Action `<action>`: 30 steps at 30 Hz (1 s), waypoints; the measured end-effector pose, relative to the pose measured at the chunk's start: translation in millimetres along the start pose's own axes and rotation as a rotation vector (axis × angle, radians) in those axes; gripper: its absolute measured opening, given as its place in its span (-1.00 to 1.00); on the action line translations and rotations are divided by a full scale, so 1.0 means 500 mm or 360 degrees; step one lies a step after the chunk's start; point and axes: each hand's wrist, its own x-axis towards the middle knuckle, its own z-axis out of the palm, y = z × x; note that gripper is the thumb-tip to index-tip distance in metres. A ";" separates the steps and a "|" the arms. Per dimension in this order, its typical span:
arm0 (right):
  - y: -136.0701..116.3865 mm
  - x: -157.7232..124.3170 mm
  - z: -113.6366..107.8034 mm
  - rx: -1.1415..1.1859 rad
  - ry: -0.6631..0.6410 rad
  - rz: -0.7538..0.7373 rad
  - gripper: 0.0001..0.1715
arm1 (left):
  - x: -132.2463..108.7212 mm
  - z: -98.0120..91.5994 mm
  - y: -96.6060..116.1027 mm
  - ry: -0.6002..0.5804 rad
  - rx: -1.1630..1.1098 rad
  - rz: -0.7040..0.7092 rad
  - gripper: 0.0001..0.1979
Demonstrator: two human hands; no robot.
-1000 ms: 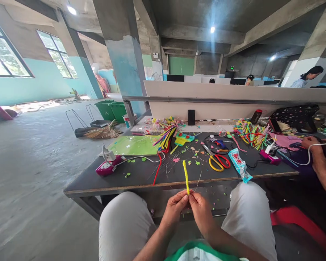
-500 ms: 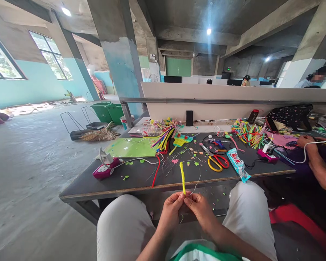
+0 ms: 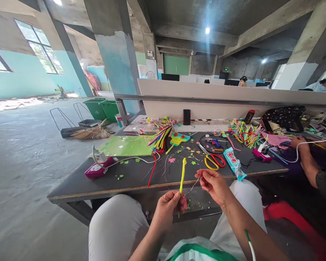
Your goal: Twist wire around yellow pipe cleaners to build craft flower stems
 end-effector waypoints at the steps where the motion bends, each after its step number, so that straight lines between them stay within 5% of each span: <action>1: 0.000 0.004 0.000 0.0038 -0.0031 0.0022 -0.70 | 0.001 0.000 -0.001 0.0004 0.0009 -0.0007 -0.67; 11: 0.038 0.026 -0.014 0.0239 -0.0193 0.0124 -0.71 | -0.004 0.009 -0.001 -0.0061 -0.0003 -0.0030 -0.66; 23: 0.052 0.036 0.007 0.0327 -0.0093 -0.0107 -0.71 | -0.013 0.019 -0.014 -0.0006 -0.0037 -0.0126 -0.64; 30: 0.000 0.049 -0.015 0.0172 -0.0349 -0.0089 -0.69 | -0.014 0.019 -0.008 0.0039 -0.0024 -0.0119 -0.62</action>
